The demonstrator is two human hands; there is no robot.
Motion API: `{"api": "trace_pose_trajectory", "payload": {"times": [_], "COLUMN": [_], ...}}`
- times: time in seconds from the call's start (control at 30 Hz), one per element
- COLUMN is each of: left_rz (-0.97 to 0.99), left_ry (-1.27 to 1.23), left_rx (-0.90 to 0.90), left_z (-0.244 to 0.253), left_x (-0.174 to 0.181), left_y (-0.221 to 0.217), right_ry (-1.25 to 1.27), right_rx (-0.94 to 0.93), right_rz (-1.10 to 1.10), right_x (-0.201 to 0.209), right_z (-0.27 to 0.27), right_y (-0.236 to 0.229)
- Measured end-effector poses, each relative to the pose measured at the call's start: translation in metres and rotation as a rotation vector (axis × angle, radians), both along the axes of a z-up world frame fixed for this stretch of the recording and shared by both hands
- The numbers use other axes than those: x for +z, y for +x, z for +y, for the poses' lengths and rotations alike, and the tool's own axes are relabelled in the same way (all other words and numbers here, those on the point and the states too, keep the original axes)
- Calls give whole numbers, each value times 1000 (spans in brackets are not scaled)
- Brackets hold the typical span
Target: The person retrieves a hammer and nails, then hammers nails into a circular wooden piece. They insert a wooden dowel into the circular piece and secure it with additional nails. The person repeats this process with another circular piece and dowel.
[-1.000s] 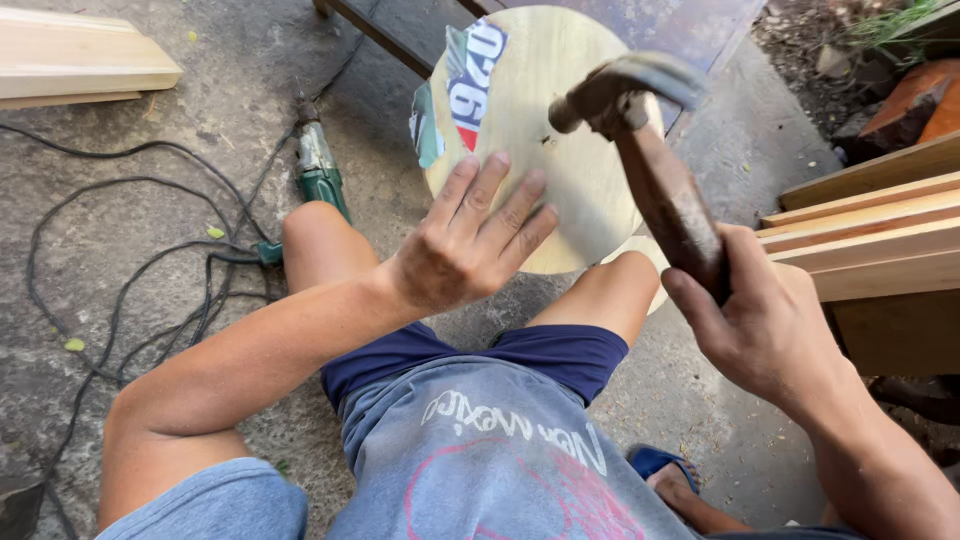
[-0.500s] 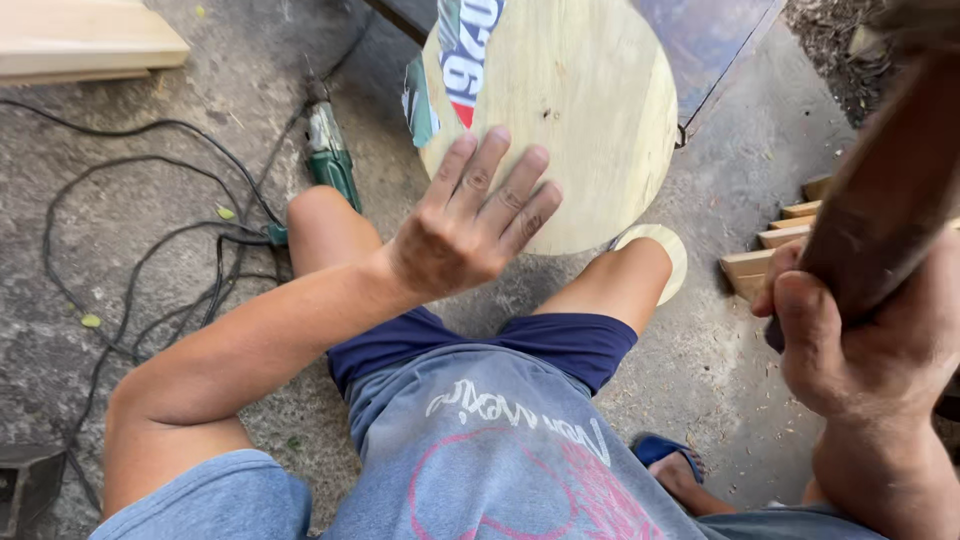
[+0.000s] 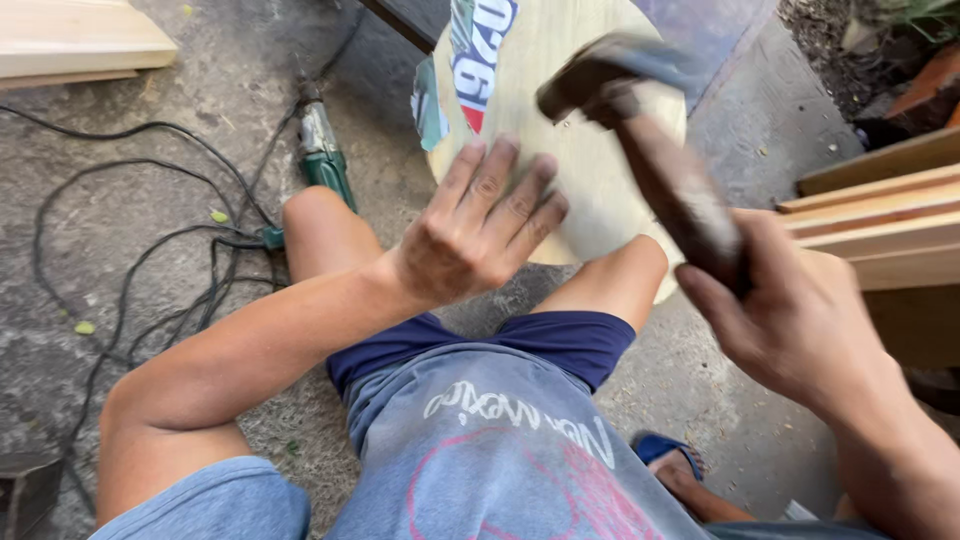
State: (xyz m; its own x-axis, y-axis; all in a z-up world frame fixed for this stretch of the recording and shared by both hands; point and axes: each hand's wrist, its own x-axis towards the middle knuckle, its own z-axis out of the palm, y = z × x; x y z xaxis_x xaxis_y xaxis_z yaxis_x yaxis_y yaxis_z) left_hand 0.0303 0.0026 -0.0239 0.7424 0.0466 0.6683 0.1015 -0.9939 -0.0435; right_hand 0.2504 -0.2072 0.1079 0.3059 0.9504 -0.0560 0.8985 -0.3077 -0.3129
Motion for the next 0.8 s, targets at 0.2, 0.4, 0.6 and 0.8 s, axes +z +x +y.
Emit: {"api": "trace_pose_trajectory", "payload": {"times": [0.2,0.4,0.6,0.8], "left_rz": [-17,-36,5,12], "left_ry": [0,-36,-47,-36], "left_rx": [22,-6,-2,-6], "left_z": [1,4,2,0], "left_x": [-1,9,-2,4], "left_y": [-13,-14,-16,-15], "right_ry": [140,147,-216,-201], "right_rx": [-121,-155,-166,-61], "right_rz": [296,262,-6,-44], "right_x": [29,40,8,24], "right_z": [19,28,8,29], "right_y": [-30,-33,-15,-26]}}
